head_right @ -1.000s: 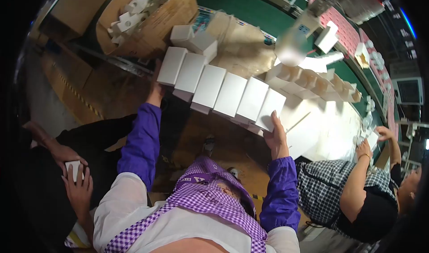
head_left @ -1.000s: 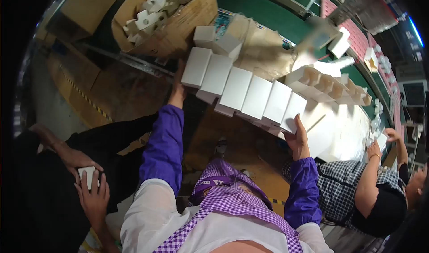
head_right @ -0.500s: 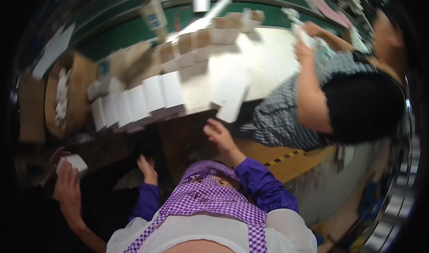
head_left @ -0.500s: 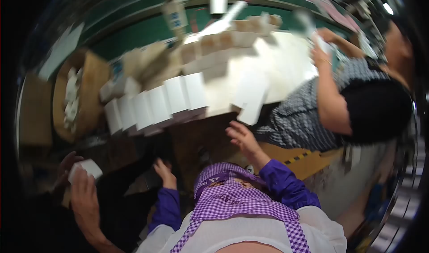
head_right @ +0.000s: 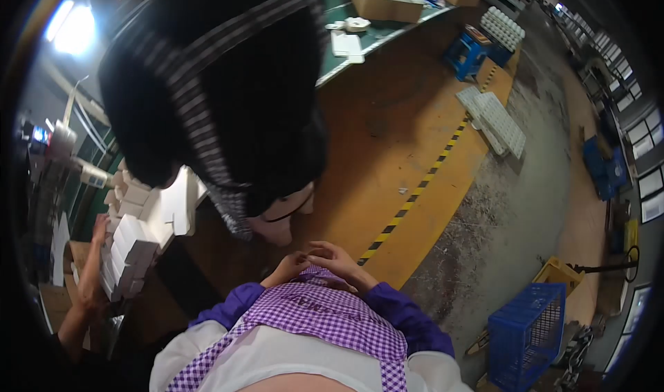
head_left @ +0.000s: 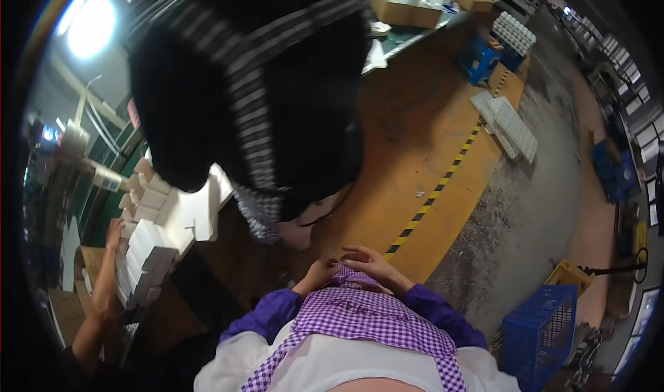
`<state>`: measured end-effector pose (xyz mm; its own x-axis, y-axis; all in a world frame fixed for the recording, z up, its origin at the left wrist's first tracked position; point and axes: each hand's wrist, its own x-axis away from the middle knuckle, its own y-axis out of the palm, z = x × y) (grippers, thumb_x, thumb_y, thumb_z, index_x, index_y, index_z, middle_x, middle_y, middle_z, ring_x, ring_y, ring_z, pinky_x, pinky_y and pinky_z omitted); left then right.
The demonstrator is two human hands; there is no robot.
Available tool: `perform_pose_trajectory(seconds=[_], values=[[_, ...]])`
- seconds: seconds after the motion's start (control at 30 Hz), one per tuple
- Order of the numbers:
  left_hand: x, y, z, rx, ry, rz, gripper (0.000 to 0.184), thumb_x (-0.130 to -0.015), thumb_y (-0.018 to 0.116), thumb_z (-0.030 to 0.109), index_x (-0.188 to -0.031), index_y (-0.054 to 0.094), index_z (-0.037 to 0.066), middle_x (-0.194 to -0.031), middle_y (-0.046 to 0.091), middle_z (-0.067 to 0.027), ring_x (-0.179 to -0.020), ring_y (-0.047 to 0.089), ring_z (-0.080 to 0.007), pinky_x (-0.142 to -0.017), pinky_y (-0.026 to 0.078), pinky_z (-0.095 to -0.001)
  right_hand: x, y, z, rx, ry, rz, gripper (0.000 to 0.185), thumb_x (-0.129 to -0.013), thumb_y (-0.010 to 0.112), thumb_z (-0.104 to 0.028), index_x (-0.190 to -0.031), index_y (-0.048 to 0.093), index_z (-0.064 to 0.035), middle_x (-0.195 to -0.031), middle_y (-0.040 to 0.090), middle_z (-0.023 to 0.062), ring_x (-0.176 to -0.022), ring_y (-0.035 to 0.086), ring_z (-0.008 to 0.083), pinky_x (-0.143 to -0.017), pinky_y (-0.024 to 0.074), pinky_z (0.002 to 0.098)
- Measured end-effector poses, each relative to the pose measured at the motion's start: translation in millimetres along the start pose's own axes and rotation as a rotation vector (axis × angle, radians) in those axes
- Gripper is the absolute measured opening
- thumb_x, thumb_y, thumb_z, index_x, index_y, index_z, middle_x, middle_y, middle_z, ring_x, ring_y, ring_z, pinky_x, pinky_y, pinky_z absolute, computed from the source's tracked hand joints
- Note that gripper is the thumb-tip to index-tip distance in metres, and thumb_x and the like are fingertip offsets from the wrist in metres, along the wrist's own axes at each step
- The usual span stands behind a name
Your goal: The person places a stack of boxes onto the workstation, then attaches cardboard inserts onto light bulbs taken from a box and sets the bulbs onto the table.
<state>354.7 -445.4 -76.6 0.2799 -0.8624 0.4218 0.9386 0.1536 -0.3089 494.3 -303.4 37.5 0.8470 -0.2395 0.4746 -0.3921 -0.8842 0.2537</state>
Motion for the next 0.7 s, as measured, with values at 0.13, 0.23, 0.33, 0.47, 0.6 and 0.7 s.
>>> perform_pose_trajectory(seconds=[0.13,0.23,0.33,0.47,0.6,0.7], values=[[-84.8,59.0,80.5,0.23,0.068,-0.273,0.031,-0.08,0.062,0.015,-0.107,0.058,-0.001,-0.092,0.065,-0.0183,-0.085,0.063,-0.0256,-0.073,0.049,-0.0356,44.2,-80.2,-10.6,-0.139,-0.021,0.167,0.051,-0.086,0.062,-0.023,-0.131,0.043,-0.0063,-0.124,0.053,0.01,-0.109,0.052,0.0184,-0.09,0.0417,0.0307],[-154.6,82.3,127.0,-0.037,0.177,-0.327,0.032,-0.079,0.06,0.012,-0.108,0.057,0.0,-0.094,0.064,-0.0185,-0.087,0.063,-0.026,-0.074,0.049,-0.0358,42.3,-130.5,-7.3,-0.214,-0.052,0.292,0.044,-0.086,0.062,-0.019,-0.126,0.049,-0.0059,-0.118,0.056,0.0063,-0.099,0.058,0.0133,-0.08,0.0455,0.0262],[-234.9,110.3,154.4,-0.104,0.149,-0.291,0.035,-0.079,0.06,0.012,-0.11,0.055,-0.001,-0.098,0.063,-0.0187,-0.088,0.063,-0.0276,-0.075,0.05,-0.0371,27.2,-182.8,-19.8,-0.308,-0.071,0.423,0.042,-0.086,0.062,-0.017,-0.124,0.049,-0.0043,-0.114,0.056,0.0064,-0.093,0.061,0.0142,-0.074,0.0473,0.0233],[-358.6,142.0,200.5,-0.034,0.182,-0.063,0.037,-0.077,0.061,0.021,-0.108,0.056,0.001,-0.097,0.063,-0.0192,-0.089,0.062,-0.0309,-0.075,0.049,-0.0389,-3.4,-270.2,-50.2,-0.265,-0.002,0.615,0.04,-0.086,0.061,-0.014,-0.122,0.049,-0.0021,-0.113,0.057,0.0092,-0.09,0.062,0.0149,-0.07,0.0484,0.022],[-465.7,132.6,261.6,0.022,0.186,0.142,0.034,-0.076,0.058,0.021,-0.105,0.056,0.004,-0.099,0.061,-0.0195,-0.093,0.058,-0.0356,-0.08,0.046,-0.0413,-26.7,-347.6,-98.7,-0.365,0.039,0.676,0.038,-0.088,0.057,-0.012,-0.123,0.046,-0.0022,-0.106,0.061,0.0116,-0.086,0.064,0.0176,-0.069,0.0493,0.0237],[-531.6,102.9,302.9,0.037,0.267,0.359,0.034,-0.074,0.06,0.021,-0.105,0.056,0.005,-0.099,0.06,-0.0185,-0.095,0.056,-0.0343,-0.081,0.045,-0.0413,-58.2,-394.4,-134.3,-0.377,0.056,0.634,0.038,-0.089,0.056,-0.011,-0.124,0.045,0.0001,-0.102,0.062,0.0126,-0.084,0.063,0.016,-0.068,0.0492,0.023]])
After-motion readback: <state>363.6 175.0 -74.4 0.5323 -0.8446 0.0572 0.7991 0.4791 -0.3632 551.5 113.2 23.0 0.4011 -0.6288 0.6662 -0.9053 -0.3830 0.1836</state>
